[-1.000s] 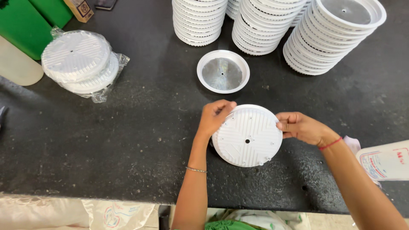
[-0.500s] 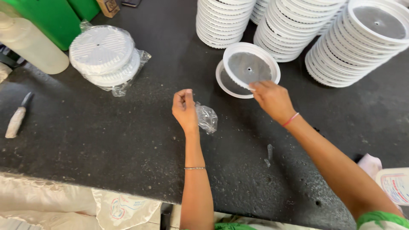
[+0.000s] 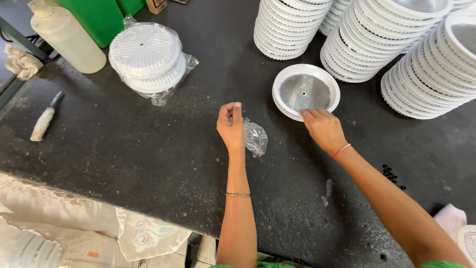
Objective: The person wipes the rim of a white plastic filter plate with a cloth, places a white plastic lid over the plate, presses it down to snap it on, and stacks the assembled units with others on the work table, repeating the cycle for several plates.
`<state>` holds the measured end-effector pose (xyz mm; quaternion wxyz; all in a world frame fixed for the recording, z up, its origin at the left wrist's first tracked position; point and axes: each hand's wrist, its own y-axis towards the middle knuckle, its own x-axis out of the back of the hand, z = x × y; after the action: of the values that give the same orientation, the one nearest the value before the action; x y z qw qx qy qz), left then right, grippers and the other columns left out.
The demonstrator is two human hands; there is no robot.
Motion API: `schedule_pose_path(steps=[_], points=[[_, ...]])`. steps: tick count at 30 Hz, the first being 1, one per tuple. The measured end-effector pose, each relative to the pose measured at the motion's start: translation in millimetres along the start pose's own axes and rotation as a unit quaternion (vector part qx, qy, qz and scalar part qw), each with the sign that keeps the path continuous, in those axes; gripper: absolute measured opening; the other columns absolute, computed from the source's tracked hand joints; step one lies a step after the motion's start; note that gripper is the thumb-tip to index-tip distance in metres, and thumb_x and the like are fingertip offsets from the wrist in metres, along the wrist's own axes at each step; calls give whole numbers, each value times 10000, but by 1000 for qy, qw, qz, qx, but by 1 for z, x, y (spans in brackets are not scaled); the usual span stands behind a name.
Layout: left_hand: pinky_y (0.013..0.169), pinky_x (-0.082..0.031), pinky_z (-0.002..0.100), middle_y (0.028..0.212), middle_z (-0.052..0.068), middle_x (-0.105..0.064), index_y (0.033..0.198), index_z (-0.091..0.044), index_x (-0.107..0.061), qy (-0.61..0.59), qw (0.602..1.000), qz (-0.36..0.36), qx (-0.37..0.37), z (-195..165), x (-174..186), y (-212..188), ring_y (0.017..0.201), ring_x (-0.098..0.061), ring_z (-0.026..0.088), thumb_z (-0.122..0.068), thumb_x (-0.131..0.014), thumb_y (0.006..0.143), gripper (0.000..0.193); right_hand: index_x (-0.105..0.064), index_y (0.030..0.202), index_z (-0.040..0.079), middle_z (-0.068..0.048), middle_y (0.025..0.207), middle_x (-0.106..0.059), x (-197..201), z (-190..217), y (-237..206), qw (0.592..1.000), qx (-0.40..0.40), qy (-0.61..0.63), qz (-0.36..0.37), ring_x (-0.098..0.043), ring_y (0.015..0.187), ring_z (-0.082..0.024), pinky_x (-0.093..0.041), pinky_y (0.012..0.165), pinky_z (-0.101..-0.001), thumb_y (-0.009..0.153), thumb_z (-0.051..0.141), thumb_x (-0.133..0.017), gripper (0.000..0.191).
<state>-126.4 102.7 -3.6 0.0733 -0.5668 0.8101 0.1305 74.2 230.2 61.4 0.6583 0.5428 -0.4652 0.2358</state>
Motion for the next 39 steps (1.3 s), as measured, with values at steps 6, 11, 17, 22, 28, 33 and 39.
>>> schedule_pose_path(steps=[6,11,17,22,28,33,39], points=[[608,-435,248,763,-29,-594,973,-26,-698,16,1000,-2,13,4,4,5,678,-489,51,-204,-697,979,178,-657,1225,22,-156,1256,-678,19,12,-8,999,-12,47,19,-637,1116,-357,-498,933,-461,891,223,-691,392],[799,-529,253,938,-10,-671,1014,-26,-683,-68,989,-35,-130,7,4,14,869,-615,61,-174,-709,989,152,-645,1271,79,-136,1396,-624,26,72,-86,966,-55,248,47,-582,1288,-339,-454,1068,-439,890,175,-698,396],[770,-511,319,910,66,-606,1254,7,-587,1,963,-265,-54,-32,22,81,824,-561,154,-305,-790,909,508,-686,1221,114,-100,1390,-619,-18,104,-164,949,-102,286,81,-532,1350,-321,-408,1098,-465,803,268,-749,450],[955,-515,474,1248,236,-579,1332,53,-482,78,905,-414,59,-103,70,174,1100,-633,349,-634,-854,667,1025,-741,1126,158,-40,1316,-686,-51,90,-181,961,-99,248,66,-592,1311,-283,-465,1087,-453,801,308,-732,357],[1023,-486,468,1349,271,-520,1297,66,-515,202,905,-346,140,-149,86,197,1196,-582,396,-506,-969,575,1027,-744,1112,177,-22,1292,-694,-61,91,-179,964,-76,253,40,-613,1269,-268,-491,1047,-443,790,320,-741,352],[925,-537,424,1095,181,-662,1155,17,-558,205,943,-260,43,-160,75,195,1020,-688,344,-410,-958,540,849,-736,1151,200,1,1339,-660,-55,101,-176,961,-125,231,90,-539,1337,-268,-426,1053,-469,816,293,-740,348],[779,-520,415,887,126,-639,974,-60,-510,269,944,-164,-102,-160,61,176,798,-615,289,-359,-935,609,636,-707,1178,180,13,1357,-647,-45,109,-166,961,-100,254,48,-559,1314,-255,-431,1053,-455,841,300,-702,357]])
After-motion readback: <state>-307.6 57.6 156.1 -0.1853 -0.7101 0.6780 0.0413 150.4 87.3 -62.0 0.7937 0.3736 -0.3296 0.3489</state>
